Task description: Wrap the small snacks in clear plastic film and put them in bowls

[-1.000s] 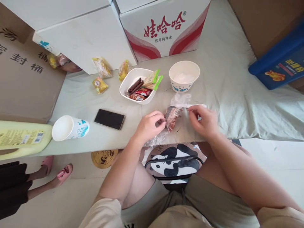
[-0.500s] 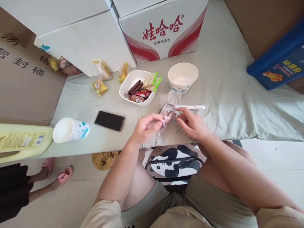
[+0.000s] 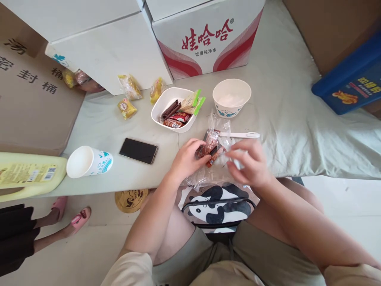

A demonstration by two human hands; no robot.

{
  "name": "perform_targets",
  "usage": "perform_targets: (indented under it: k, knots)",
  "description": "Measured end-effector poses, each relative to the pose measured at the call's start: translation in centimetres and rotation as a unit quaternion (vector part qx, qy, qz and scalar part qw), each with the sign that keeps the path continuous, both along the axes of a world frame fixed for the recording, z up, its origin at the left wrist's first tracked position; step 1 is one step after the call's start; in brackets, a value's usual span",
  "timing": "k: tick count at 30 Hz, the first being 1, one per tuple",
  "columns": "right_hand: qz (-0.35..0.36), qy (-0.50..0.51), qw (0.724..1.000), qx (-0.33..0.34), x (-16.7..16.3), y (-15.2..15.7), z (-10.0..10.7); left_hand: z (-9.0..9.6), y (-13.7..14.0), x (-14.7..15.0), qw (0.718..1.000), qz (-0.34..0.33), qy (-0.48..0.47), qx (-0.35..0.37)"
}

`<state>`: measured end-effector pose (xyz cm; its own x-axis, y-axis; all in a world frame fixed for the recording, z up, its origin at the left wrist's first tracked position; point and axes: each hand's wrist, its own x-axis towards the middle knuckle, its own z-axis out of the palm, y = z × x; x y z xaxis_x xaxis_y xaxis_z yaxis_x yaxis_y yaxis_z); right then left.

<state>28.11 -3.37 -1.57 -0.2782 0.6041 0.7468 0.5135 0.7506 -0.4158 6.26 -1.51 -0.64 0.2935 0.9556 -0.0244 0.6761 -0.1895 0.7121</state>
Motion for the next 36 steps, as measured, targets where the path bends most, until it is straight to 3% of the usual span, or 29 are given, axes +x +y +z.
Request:
perform_targets:
  k: [2, 4, 6, 9, 13, 17, 20, 23, 25, 29, 36]
  knots:
    - [0.105, -0.053, 0.993, 0.015, -0.5, -0.7, 0.3, 0.2, 0.0, -0.1, 1.000, -0.004, -0.005, -0.002]
    - [0.148, -0.120, 0.981, -0.049, -0.9, -1.1, 0.1, 0.2, 0.2, -0.3, 1.000, -0.014, -0.011, -0.009]
    - [0.101, -0.181, 0.968, -0.139, -1.0, -1.0, -0.4, 0.3, 0.3, -0.6, 0.999, -0.026, -0.021, -0.023]
    - [-0.027, -0.202, 0.941, -0.269, -0.8, -0.4, -0.8, 0.3, 0.5, -0.8, 0.998, -0.009, -0.051, -0.039]
    - [-0.103, -0.168, 0.906, -0.374, -0.8, -0.1, -0.4, 0.1, 0.5, -0.3, 0.978, 0.037, -0.176, -0.101]
    - [-0.080, -0.083, 0.895, -0.432, -0.9, -0.2, 0.2, 0.0, 0.2, 1.0, 0.919, 0.037, -0.343, -0.192]
    - [-0.040, 0.027, 0.888, -0.456, -0.6, -0.1, 0.4, 0.1, 0.0, 1.7, 0.932, 0.025, -0.307, -0.192]
    - [-0.035, 0.076, 0.872, -0.482, -0.3, 0.2, 0.6, 0.3, -0.2, 2.1, 0.942, 0.019, -0.280, -0.183]
    - [-0.061, 0.076, 0.863, -0.496, -0.3, 0.4, 0.4, 0.4, -0.3, 2.2, 0.921, 0.018, -0.327, -0.210]
    - [-0.033, 0.181, 0.839, -0.512, -0.4, 0.9, -0.5, 0.5, -0.3, 2.5, 0.836, 0.063, -0.483, -0.251]
    - [0.029, 0.427, 0.737, -0.524, -0.2, 1.8, -1.5, 0.7, 1.1, 1.7, 0.750, 0.211, -0.608, -0.152]
